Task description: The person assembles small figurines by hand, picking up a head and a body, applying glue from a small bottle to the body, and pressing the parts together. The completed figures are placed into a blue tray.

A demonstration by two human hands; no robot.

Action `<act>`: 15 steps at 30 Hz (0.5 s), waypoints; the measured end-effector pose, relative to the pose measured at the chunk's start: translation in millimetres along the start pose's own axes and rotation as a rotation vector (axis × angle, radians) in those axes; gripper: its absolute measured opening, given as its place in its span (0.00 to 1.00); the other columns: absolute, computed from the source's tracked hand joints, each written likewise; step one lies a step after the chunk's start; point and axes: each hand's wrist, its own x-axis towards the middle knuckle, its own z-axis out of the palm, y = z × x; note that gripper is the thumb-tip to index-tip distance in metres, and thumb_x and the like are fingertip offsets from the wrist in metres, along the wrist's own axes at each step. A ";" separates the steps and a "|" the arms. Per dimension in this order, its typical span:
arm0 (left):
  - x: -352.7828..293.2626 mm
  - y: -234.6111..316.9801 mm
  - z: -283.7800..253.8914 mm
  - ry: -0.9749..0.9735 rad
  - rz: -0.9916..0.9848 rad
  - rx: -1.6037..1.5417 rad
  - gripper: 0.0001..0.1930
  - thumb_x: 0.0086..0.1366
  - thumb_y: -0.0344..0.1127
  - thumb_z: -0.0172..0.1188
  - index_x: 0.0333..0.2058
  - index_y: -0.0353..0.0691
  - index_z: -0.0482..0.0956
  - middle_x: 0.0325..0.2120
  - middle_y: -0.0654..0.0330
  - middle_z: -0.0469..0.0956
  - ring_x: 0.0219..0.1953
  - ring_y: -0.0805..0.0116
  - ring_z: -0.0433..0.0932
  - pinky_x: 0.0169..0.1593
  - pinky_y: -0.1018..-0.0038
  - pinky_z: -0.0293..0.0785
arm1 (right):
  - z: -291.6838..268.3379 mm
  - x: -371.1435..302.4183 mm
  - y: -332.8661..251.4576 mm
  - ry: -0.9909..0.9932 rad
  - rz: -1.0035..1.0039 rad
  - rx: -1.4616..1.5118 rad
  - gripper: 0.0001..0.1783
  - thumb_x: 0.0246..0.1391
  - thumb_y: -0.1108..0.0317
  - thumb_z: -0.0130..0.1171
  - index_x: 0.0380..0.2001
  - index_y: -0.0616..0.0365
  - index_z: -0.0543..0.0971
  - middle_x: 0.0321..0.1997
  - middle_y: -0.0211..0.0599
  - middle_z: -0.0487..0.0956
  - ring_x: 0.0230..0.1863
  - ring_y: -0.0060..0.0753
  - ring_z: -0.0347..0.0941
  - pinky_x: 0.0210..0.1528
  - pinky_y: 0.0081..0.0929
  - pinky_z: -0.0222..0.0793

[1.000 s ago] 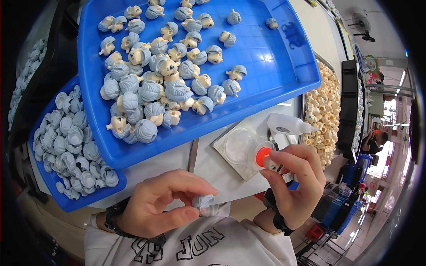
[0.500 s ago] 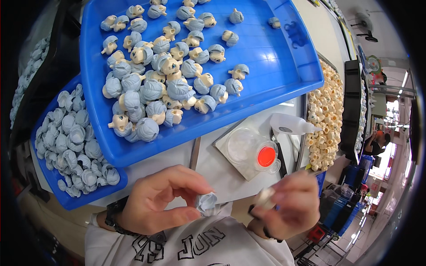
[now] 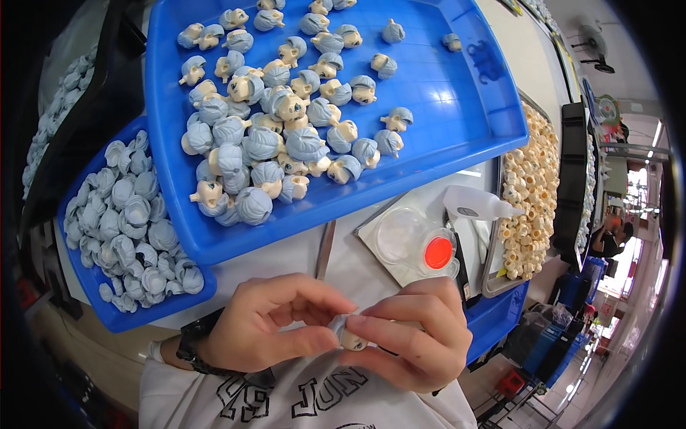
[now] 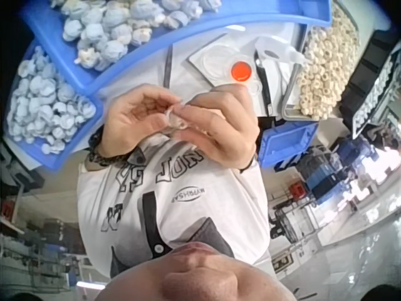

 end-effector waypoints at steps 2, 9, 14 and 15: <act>-1.8 4.8 3.8 0.033 -0.055 -0.090 0.24 0.59 0.33 0.58 0.49 0.28 0.60 0.37 0.52 0.74 0.37 0.74 0.73 0.40 0.79 0.69 | 5.2 -0.3 -2.2 0.050 -0.034 -0.060 0.24 0.25 0.61 0.68 0.32 0.58 0.79 0.30 0.30 0.75 0.27 0.30 0.66 0.27 0.24 0.60; -3.6 5.6 -0.6 -0.065 -0.063 0.028 0.29 0.63 0.37 0.51 0.55 0.30 0.47 0.34 0.53 0.75 0.31 0.79 0.72 0.36 0.86 0.67 | 33.9 -7.3 -1.7 0.177 -0.041 -0.115 0.22 0.31 0.60 0.67 0.31 0.63 0.78 0.28 0.32 0.75 0.24 0.28 0.68 0.22 0.19 0.56; -1.6 5.3 2.8 -0.085 -0.047 0.100 0.30 0.63 0.40 0.51 0.54 0.28 0.47 0.34 0.52 0.75 0.29 0.80 0.72 0.33 0.88 0.65 | 35.9 -10.2 -3.5 0.181 0.028 -0.014 0.20 0.32 0.61 0.67 0.30 0.63 0.78 0.25 0.32 0.74 0.19 0.26 0.65 0.19 0.20 0.53; -2.1 6.8 3.2 -0.089 -0.065 0.108 0.30 0.64 0.40 0.50 0.54 0.28 0.46 0.35 0.51 0.74 0.28 0.81 0.71 0.33 0.88 0.65 | 36.3 -10.8 -3.5 0.182 0.034 0.011 0.21 0.32 0.61 0.67 0.30 0.63 0.78 0.24 0.32 0.74 0.19 0.26 0.64 0.19 0.21 0.52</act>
